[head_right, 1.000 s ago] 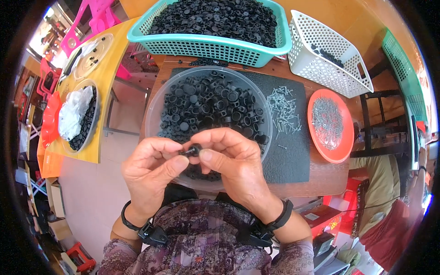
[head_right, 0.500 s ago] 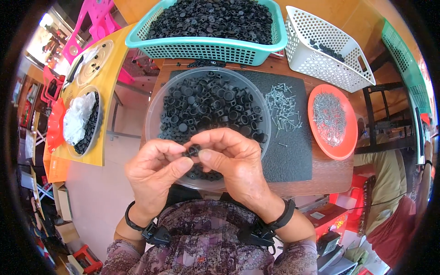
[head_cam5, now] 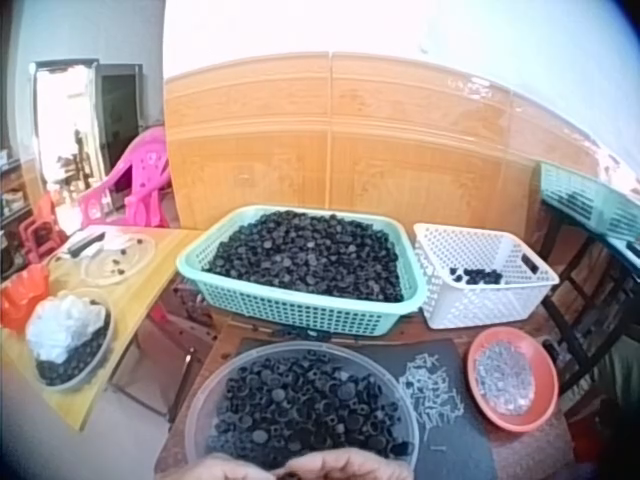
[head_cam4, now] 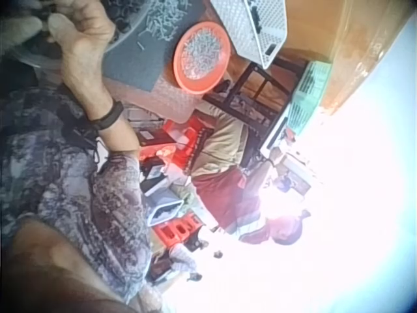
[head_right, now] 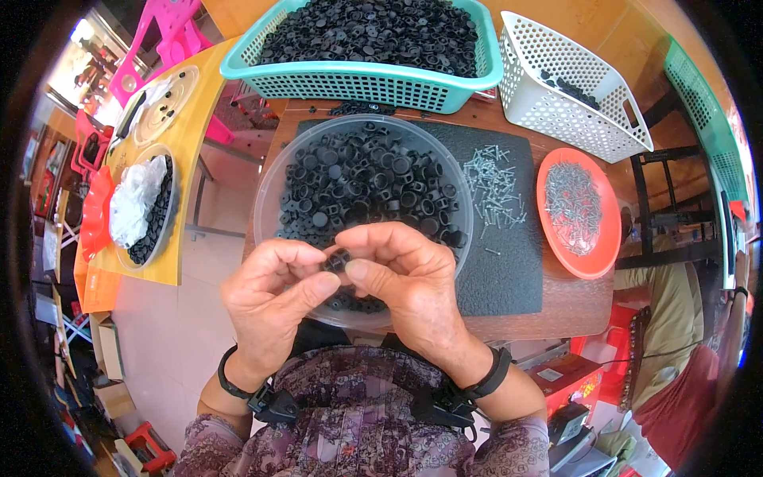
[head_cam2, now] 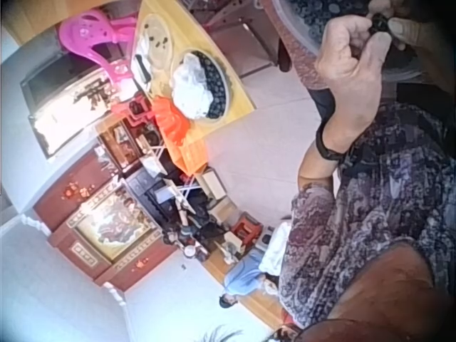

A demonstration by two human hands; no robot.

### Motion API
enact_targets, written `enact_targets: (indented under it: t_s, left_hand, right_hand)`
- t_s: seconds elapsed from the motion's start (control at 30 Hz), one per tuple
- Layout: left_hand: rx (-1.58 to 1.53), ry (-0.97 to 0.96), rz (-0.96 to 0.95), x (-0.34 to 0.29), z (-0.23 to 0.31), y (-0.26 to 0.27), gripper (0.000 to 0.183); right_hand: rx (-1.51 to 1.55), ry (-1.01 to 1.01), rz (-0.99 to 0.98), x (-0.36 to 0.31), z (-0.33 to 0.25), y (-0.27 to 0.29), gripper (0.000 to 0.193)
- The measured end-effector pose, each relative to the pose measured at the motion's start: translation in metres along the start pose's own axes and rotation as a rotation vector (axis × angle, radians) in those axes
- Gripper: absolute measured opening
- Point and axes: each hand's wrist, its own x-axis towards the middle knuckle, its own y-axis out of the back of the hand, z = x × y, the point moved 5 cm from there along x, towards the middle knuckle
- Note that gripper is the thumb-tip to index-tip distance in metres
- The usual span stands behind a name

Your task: Sorting and assembling small black plastic shoe components at a workbench.

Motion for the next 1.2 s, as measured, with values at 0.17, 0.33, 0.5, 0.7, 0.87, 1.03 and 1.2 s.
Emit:
enact_targets:
  t_s: [0.17, 0.33, 0.5, 0.7, 0.87, 1.03, 1.2]
  left_hand:
    - [-0.049, 0.010, 0.000, -0.0006, -0.0011, -0.0015, 0.018]
    - [-0.039, -0.002, -0.006, 0.0008, -0.0002, -0.0006, 0.018]
    - [-0.077, 0.007, 0.007, -0.0004, -0.0012, 0.0000, 0.018]
    - [-0.035, -0.002, -0.017, -0.0012, -0.0038, -0.0001, 0.019]
    - [-0.089, -0.006, -0.041, 0.0007, -0.0069, -0.0003, 0.022]
    - [-0.008, -0.034, -0.078, 0.0018, -0.0035, -0.0010, 0.023]
    - [-0.008, -0.018, -0.080, 0.0020, -0.0022, -0.0012, 0.025]
  right_hand:
    - [-0.006, -0.002, -0.001, -0.0015, -0.0019, 0.0006, 0.024]
    - [-0.001, -0.013, 0.002, 0.0006, -0.0003, -0.0009, 0.024]
    - [0.016, -0.025, 0.043, 0.0008, -0.0002, -0.0012, 0.022]
    - [-0.001, 0.005, 0.009, -0.0009, 0.0015, 0.0006, 0.024]
    - [-0.088, 0.032, 0.026, -0.0031, -0.0015, -0.0005, 0.024]
    - [-0.108, 0.077, 0.005, -0.0038, -0.0013, 0.0015, 0.024]
    - [-0.093, 0.025, 0.026, -0.0051, -0.0030, -0.0015, 0.020]
